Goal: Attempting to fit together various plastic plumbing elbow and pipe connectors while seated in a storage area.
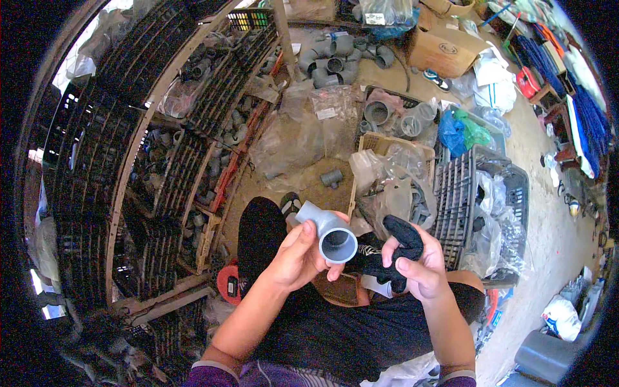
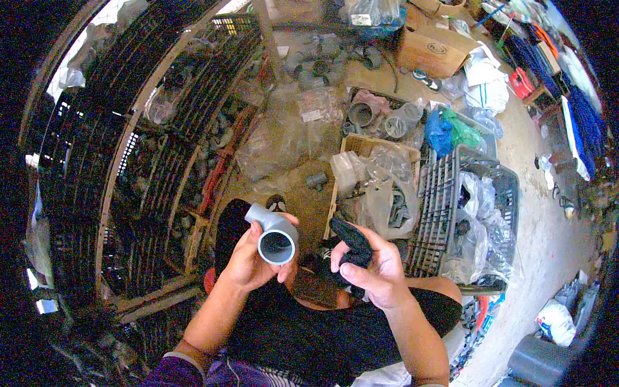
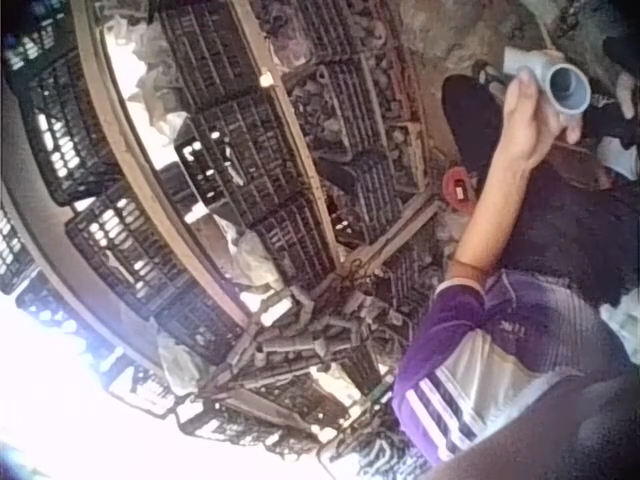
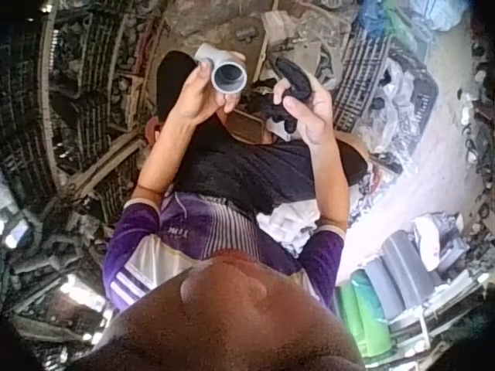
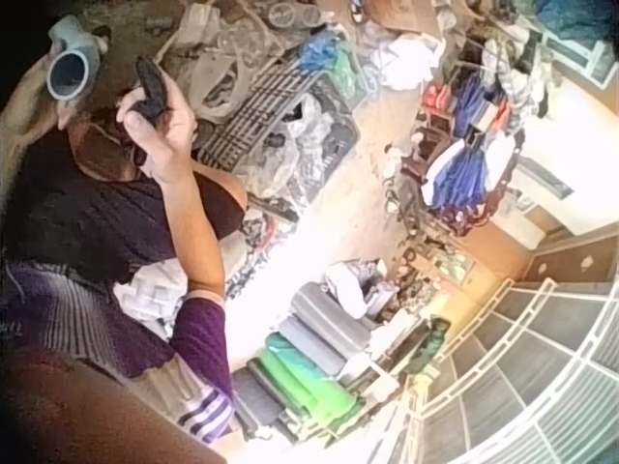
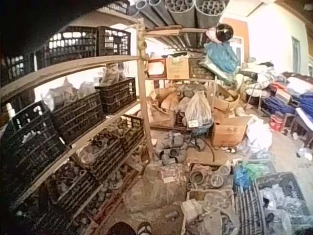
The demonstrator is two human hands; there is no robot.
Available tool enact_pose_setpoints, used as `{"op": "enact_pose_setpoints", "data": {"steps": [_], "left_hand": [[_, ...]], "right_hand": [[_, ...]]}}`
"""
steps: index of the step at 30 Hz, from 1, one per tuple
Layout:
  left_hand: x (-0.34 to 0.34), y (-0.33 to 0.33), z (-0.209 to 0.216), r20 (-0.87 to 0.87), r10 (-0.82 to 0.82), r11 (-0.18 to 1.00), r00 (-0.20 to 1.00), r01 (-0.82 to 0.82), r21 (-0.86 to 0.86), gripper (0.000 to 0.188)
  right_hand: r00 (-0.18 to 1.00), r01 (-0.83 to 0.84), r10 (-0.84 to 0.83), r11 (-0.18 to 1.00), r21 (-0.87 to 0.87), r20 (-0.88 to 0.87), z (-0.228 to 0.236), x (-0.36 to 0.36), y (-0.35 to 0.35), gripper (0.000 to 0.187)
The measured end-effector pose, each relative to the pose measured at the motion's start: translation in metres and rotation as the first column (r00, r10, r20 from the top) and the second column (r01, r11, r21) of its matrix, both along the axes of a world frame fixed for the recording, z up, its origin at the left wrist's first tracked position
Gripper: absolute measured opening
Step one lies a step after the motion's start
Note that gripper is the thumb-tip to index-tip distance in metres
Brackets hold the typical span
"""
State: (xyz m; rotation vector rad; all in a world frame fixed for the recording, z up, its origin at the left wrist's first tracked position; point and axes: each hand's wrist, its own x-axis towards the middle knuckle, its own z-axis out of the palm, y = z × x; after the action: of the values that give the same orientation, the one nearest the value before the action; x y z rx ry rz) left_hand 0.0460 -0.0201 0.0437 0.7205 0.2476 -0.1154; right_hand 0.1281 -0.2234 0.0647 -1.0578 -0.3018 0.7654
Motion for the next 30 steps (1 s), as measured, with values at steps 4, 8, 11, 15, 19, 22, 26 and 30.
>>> {"op": "enact_pose_setpoints", "data": {"steps": [4, 8, 11, 15, 19, 22, 26, 30], "left_hand": [[0.000, 0.000, -0.001, 0.021, -0.008, 1.000, 1.000, 0.008, 0.007, 0.074], [0.000, -0.001, -0.003, 0.007, 0.008, 1.000, 1.000, -0.008, 0.001, 0.073], [-0.001, 0.003, -0.015, 0.047, -0.020, 0.999, 0.999, 0.022, -0.049, 0.068], [-0.002, 0.003, -0.018, 0.049, -0.035, 0.997, 0.998, 0.038, -0.069, 0.064], [0.000, -0.003, -0.010, -0.038, 0.032, 0.999, 0.999, -0.031, 0.017, 0.068], [0.001, -0.005, -0.011, -0.040, 0.015, 1.000, 0.999, -0.015, -0.002, 0.068], [0.001, -0.006, -0.010, -0.044, 0.021, 1.000, 0.999, -0.021, -0.001, 0.068], [-0.002, -0.002, -0.017, 0.000, -0.018, 0.999, 1.000, 0.018, -0.051, 0.066]], "right_hand": [[1.000, -0.010, 0.010, 1.000, 0.009, -0.004, 0.000, -0.001, 0.001, 0.061], [0.999, -0.032, 0.033, 0.999, 0.035, -0.035, 0.001, -0.001, 0.001, 0.060], [0.998, -0.038, 0.040, 0.998, 0.051, -0.045, 0.002, 0.000, 0.001, 0.060], [0.990, -0.042, 0.058, 0.992, 0.123, -0.131, -0.005, -0.001, 0.001, 0.063], [0.985, -0.063, 0.089, 0.983, 0.173, -0.145, -0.008, 0.000, -0.001, 0.060], [0.986, -0.047, 0.072, 0.985, 0.166, -0.148, -0.003, 0.001, -0.004, 0.060], [0.987, -0.067, 0.089, 0.985, 0.161, -0.137, -0.003, 0.002, -0.004, 0.061], [0.988, -0.101, 0.117, 0.984, 0.148, -0.104, -0.002, 0.001, -0.003, 0.060]]}}
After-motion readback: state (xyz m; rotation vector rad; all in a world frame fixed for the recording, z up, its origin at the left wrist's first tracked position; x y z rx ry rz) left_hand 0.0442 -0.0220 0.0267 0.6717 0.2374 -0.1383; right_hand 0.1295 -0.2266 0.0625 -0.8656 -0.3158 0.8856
